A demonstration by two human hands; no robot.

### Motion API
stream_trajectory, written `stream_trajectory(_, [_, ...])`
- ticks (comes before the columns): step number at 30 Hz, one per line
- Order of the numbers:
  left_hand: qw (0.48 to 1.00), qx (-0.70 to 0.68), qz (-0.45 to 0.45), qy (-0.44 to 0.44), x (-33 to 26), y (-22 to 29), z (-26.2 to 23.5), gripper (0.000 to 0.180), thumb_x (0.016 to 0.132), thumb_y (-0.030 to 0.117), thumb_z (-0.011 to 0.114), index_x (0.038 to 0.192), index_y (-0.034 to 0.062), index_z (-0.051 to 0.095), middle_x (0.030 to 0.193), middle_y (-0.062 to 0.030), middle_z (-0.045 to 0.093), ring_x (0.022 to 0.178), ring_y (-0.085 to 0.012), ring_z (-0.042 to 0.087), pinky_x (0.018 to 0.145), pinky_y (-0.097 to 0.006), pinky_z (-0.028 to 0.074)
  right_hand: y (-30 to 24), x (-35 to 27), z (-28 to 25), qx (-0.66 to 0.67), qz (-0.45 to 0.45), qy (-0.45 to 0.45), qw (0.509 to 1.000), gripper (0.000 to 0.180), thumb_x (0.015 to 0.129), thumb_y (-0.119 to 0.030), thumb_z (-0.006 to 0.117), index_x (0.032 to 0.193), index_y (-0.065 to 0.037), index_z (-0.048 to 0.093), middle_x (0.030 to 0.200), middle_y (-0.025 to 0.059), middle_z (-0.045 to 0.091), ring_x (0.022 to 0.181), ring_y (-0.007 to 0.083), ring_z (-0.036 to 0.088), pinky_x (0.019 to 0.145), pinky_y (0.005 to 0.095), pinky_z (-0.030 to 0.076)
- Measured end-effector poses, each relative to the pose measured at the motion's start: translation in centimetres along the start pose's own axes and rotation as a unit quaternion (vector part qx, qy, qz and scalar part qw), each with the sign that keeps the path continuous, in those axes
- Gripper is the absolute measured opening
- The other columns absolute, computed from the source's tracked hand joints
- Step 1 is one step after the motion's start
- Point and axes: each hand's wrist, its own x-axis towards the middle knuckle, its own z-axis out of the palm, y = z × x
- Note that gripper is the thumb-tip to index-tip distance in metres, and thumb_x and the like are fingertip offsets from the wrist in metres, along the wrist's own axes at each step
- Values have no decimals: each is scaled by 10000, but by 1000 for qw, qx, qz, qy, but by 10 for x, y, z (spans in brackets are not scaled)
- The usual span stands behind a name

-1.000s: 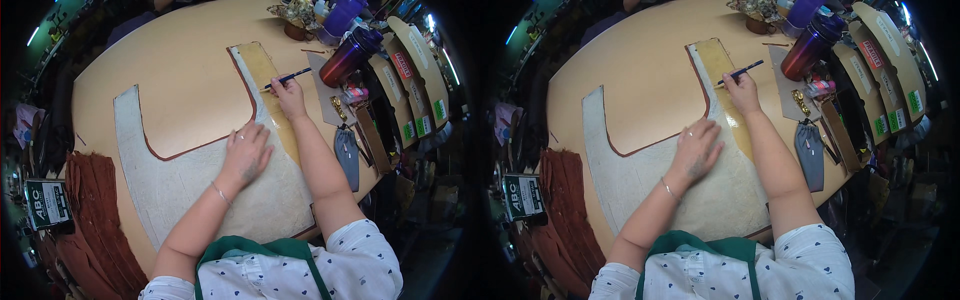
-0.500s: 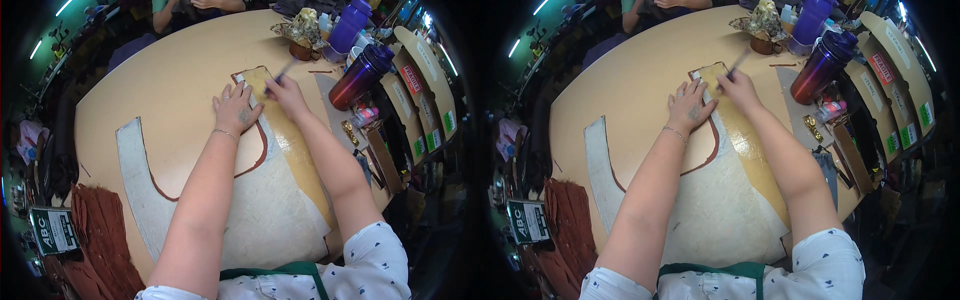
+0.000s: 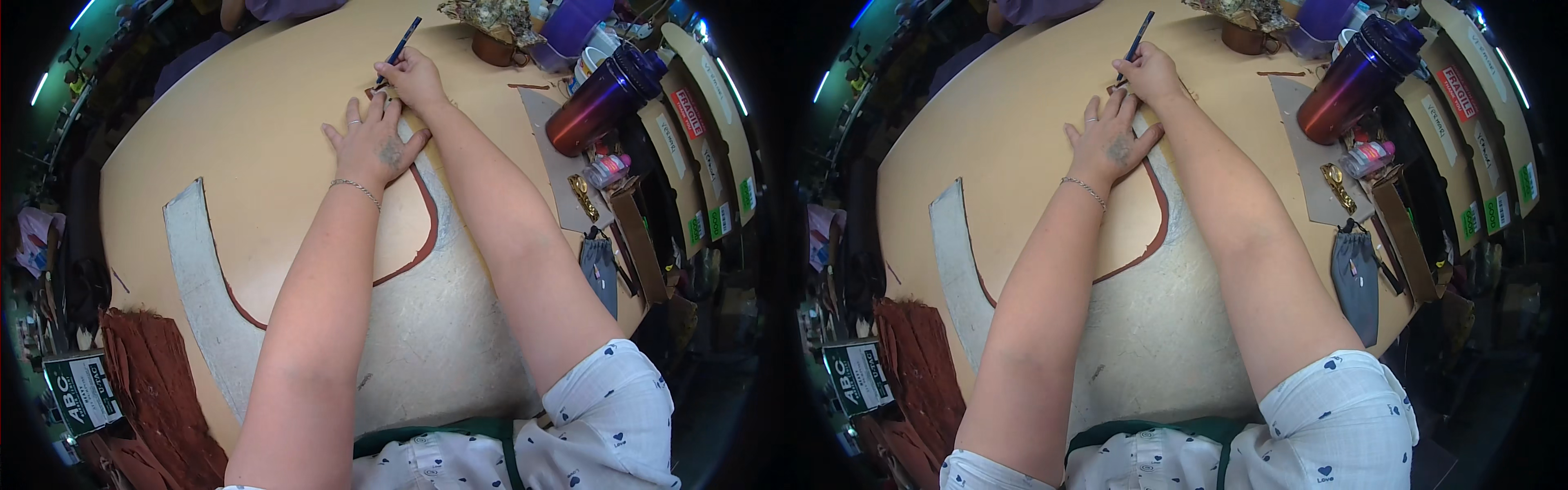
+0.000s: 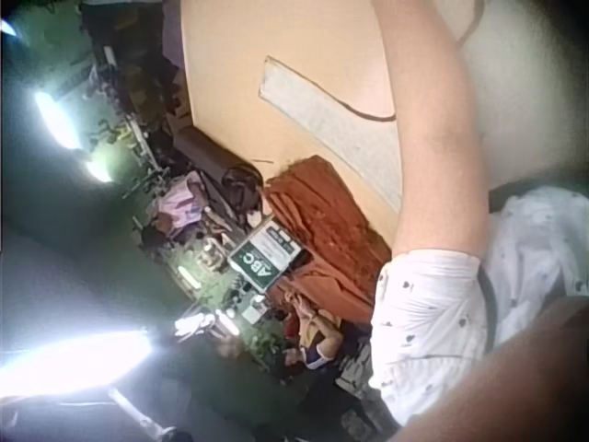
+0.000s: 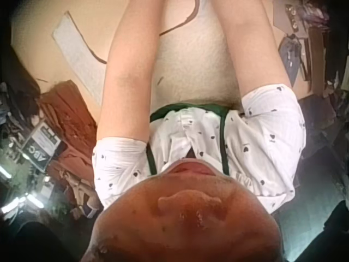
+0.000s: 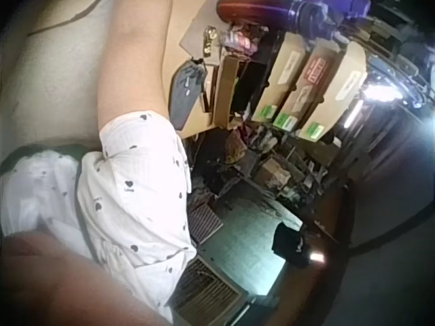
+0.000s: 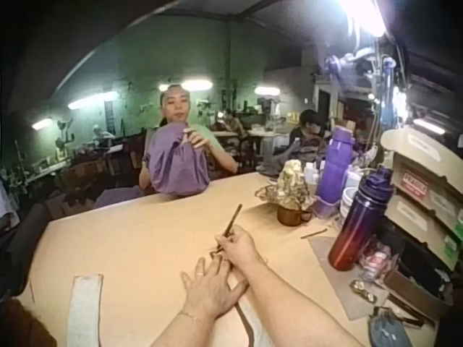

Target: The person places a pattern onto a piece of brown material, uses a pen to trace the outline of the pattern, then removes the pattern and checks the traced line.

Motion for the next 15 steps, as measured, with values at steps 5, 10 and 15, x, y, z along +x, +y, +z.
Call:
stream_trajectory(5, [1000, -2, -18, -19, 0, 5, -2, 694, 767, 606, 454, 1333, 219, 346, 1415, 5, 268, 1300, -306, 222, 934, -679, 191, -8, -8, -7, -37, -6, 12, 999, 263, 749, -239, 657, 851, -12, 573, 712, 100, 626, 653, 214, 612, 633, 328, 488])
stream_trajectory(10, [999, 5, -18, -29, 2, 10, -3, 702, 760, 611, 454, 1329, 211, 358, 1417, -7, 268, 1300, -303, 225, 937, -676, 187, -10, -9, -26, -124, -2, 164, 979, 215, 751, -218, 616, 874, -46, 576, 768, 128, 638, 735, 271, 626, 674, 361, 491])
stream_trajectory(15, [999, 10, -21, -25, 0, 8, -5, 707, 753, 606, 461, 1329, 209, 360, 1421, -11, 267, 1300, -307, 226, 937, -675, 189, -21, -17, -9, -92, 5, 74, 993, 239, 745, -242, 643, 871, -45, 590, 735, 87, 630, 681, 216, 610, 641, 328, 487])
